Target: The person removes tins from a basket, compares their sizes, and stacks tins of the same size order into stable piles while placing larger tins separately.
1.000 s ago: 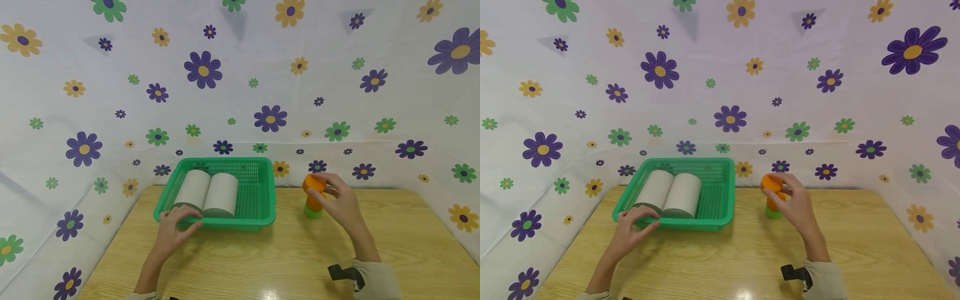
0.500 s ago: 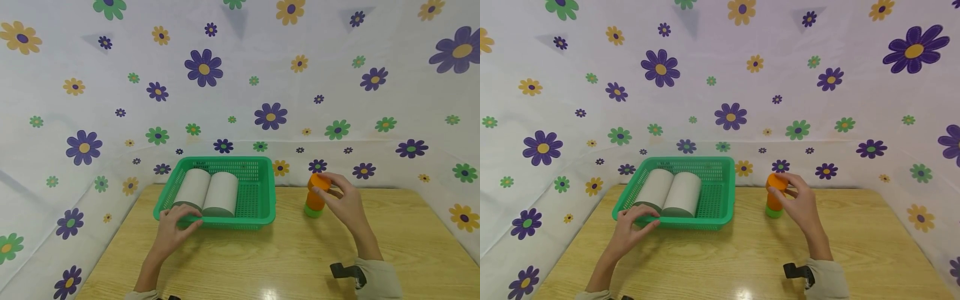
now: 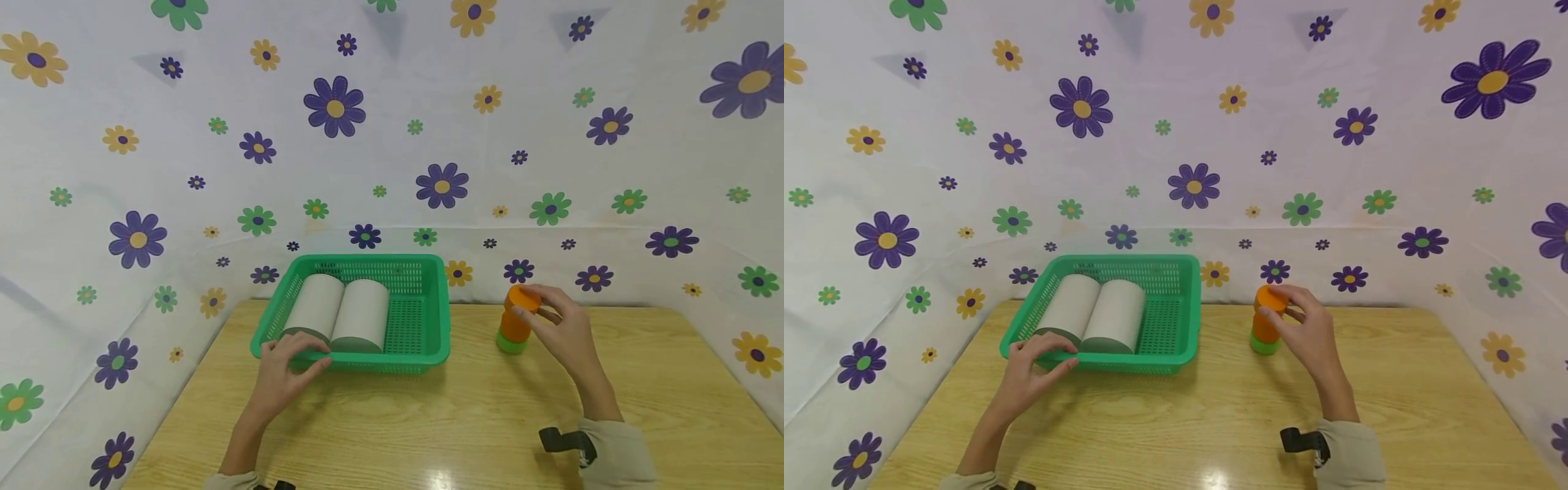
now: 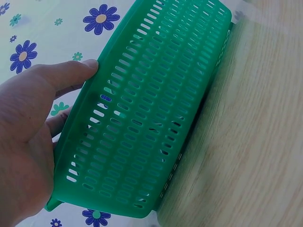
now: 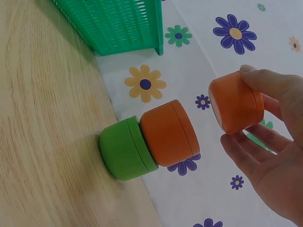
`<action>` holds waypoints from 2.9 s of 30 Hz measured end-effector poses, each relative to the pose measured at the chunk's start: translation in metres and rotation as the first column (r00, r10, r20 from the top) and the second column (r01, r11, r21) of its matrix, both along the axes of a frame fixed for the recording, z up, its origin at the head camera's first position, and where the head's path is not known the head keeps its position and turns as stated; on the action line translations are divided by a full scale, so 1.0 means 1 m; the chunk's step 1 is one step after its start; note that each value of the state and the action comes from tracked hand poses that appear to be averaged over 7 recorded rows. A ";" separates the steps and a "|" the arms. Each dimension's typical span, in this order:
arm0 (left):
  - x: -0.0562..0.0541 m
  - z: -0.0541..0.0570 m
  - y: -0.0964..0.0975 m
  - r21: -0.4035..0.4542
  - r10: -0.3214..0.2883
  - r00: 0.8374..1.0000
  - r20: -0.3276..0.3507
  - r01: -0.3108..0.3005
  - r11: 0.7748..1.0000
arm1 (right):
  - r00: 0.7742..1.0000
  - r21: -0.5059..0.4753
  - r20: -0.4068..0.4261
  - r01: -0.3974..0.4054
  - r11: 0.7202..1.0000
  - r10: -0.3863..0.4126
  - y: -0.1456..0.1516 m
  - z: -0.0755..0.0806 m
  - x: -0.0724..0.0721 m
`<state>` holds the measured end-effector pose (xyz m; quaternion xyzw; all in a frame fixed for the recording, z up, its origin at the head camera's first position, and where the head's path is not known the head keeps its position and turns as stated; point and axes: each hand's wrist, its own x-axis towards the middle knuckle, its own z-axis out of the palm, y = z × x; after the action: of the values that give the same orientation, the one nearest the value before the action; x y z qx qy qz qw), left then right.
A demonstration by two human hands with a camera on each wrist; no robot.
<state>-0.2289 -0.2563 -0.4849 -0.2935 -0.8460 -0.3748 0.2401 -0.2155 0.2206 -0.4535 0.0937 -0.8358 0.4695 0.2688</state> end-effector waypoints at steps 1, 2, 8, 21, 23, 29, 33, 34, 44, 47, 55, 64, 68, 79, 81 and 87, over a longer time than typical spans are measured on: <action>0.000 0.000 0.000 0.000 0.000 1.000 -0.001 0.000 1.000 | 1.000 0.002 0.001 0.001 1.000 -0.001 0.000 -0.001 0.000; 0.000 -0.001 0.000 -0.001 -0.001 1.000 -0.004 0.001 1.000 | 1.000 0.004 0.002 0.003 1.000 -0.003 0.000 -0.002 0.000; -0.001 -0.003 -0.001 -0.001 -0.004 1.000 -0.021 0.004 1.000 | 1.000 0.014 0.023 0.020 1.000 -0.020 0.001 -0.007 -0.001; -0.001 -0.003 -0.003 -0.011 -0.007 1.000 -0.019 0.007 1.000 | 0.997 0.011 0.068 0.022 1.000 -0.022 0.000 -0.012 0.000; -0.001 -0.003 -0.002 -0.010 -0.006 1.000 -0.018 0.005 1.000 | 0.997 0.017 0.069 0.022 1.000 -0.023 0.000 -0.013 -0.001; -0.001 -0.003 -0.002 0.001 -0.002 1.000 -0.013 0.002 1.000 | 0.996 0.032 0.085 0.019 0.999 -0.022 0.002 -0.015 -0.002; -0.001 -0.002 -0.002 0.006 -0.004 1.000 -0.008 0.004 1.000 | 0.997 0.030 0.079 0.008 1.000 -0.010 0.002 -0.016 -0.003; -0.001 -0.002 -0.002 0.007 -0.006 1.000 -0.007 0.006 1.000 | 0.997 0.030 0.074 0.005 1.000 -0.007 0.002 -0.015 -0.003; 0.000 -0.001 0.000 0.014 -0.011 1.000 -0.024 0.011 1.000 | 0.998 0.043 0.061 0.003 0.999 -0.005 -0.001 -0.017 -0.005; 0.000 0.000 0.000 0.018 -0.010 1.000 -0.027 0.010 1.000 | 0.998 0.047 0.056 0.004 0.999 -0.007 0.000 -0.018 -0.005; 0.002 0.002 0.000 0.022 -0.017 0.999 -0.029 0.018 1.000 | 0.998 0.043 0.060 -0.004 0.999 0.002 0.001 -0.019 -0.006; 0.001 0.002 0.000 0.005 -0.005 1.000 -0.012 0.005 1.000 | 0.997 0.036 0.077 -0.019 0.999 0.016 0.001 -0.017 -0.005; 0.001 0.002 -0.001 -0.004 0.006 1.000 -0.014 -0.006 1.000 | 0.996 0.030 0.090 -0.028 0.999 0.025 0.002 -0.016 -0.004; 0.002 0.001 0.000 0.000 0.004 1.000 -0.016 -0.004 1.000 | 0.998 0.057 0.056 0.034 0.998 -0.037 0.004 -0.011 -0.001; 0.003 0.000 0.000 0.004 -0.002 1.000 -0.022 0.003 1.000 | 0.999 0.056 0.015 0.041 0.998 -0.042 0.003 -0.008 0.000; 0.004 -0.001 -0.001 0.003 0.003 1.000 -0.011 -0.003 1.000 | 0.992 0.040 -0.122 0.022 0.999 -0.017 -0.004 0.006 0.005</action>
<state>-0.2252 -0.2578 -0.4861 -0.2938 -0.8447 -0.3739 0.2457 -0.2100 0.2162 -0.4471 0.1195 -0.8282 0.4431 0.3217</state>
